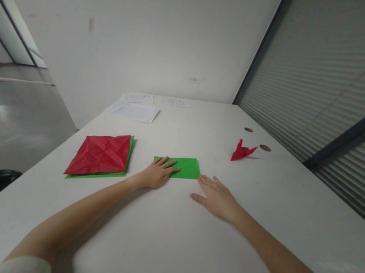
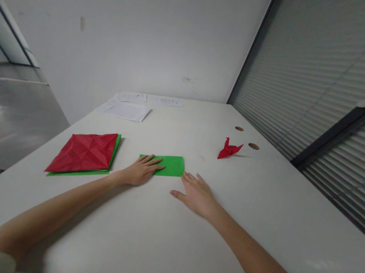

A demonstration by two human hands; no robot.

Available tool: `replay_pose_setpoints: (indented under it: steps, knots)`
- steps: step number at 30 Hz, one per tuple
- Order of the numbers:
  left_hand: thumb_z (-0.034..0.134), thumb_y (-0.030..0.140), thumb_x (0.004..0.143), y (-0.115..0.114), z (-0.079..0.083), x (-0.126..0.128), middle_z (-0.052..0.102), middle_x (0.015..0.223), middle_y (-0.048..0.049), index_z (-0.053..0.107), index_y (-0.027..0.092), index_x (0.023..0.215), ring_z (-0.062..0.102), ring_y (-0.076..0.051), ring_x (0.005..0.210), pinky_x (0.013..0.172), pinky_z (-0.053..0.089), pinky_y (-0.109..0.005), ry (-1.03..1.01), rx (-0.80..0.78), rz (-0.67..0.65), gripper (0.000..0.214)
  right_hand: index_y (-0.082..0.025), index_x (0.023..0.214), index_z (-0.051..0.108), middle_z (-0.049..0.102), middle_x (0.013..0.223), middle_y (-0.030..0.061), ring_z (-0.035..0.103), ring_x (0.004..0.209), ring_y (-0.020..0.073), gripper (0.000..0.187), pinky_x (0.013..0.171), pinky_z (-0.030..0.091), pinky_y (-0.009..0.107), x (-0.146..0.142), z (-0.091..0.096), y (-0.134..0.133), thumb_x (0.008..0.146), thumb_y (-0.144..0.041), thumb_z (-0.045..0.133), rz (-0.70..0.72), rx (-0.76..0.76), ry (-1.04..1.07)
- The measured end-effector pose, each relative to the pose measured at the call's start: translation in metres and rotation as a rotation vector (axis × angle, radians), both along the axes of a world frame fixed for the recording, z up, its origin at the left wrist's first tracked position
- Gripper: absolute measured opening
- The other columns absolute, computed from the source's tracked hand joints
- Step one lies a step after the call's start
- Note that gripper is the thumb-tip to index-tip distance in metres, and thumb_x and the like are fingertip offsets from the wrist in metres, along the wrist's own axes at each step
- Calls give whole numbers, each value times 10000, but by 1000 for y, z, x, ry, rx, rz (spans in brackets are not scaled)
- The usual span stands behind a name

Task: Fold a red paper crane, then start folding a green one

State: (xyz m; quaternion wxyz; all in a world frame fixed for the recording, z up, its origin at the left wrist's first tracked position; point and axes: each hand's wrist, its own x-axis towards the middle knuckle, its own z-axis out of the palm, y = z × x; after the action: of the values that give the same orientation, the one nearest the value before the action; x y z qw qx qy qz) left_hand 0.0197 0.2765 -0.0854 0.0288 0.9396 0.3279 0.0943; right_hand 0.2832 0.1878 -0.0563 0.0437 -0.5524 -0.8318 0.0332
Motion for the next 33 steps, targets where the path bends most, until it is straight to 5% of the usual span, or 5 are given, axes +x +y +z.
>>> replay_pose_setpoints:
  steps: [6, 14, 18, 24, 33]
  knots:
    - [342, 430, 986, -3, 2, 3, 347, 1526, -71, 456, 318, 1399, 295, -332, 1408, 1119, 256, -527, -21, 20, 19, 443, -91, 1320, 560, 497, 1412, 188, 383, 1364, 331, 698, 1134, 262, 506, -22, 8, 31, 942, -610, 286, -7, 174, 80]
    - [342, 395, 987, -3, 7, 3, 296, 1552, -59, 386, 336, 1443, 287, -337, 1412, 1122, 255, -533, 12, 14, 1, 462, -88, 1503, 259, 201, 1571, 167, 158, 1454, 332, 885, 1159, 191, 504, -60, -16, 72, 887, -722, 217, 108, -18, 106]
    - [321, 421, 990, -6, 3, 4, 324, 1540, -52, 326, 345, 1471, 298, -367, 1397, 1099, 250, -592, 26, 54, 58, 487, -88, 1513, 221, 155, 1582, 155, 113, 1469, 290, 885, 1180, 117, 485, -54, -28, 76, 891, -713, 148, 59, -58, 57]
    - [386, 552, 937, -8, -7, 6, 358, 1487, -228, 394, 124, 1444, 326, -405, 1373, 1096, 267, -555, 32, 147, 230, 664, -78, 1522, 162, 91, 1593, 143, 64, 1476, 278, 925, 1177, 80, 517, -26, -31, 77, 869, -730, 97, -90, -101, -7]
    - [363, 635, 911, -8, -6, 4, 288, 1526, -215, 349, 132, 1466, 252, -356, 1423, 1136, 223, -495, 12, 80, 281, 749, -17, 1503, 199, 100, 1584, 202, 14, 1469, 341, 1010, 1168, 35, 551, -14, -29, 72, 839, -777, 186, -177, -21, -24]
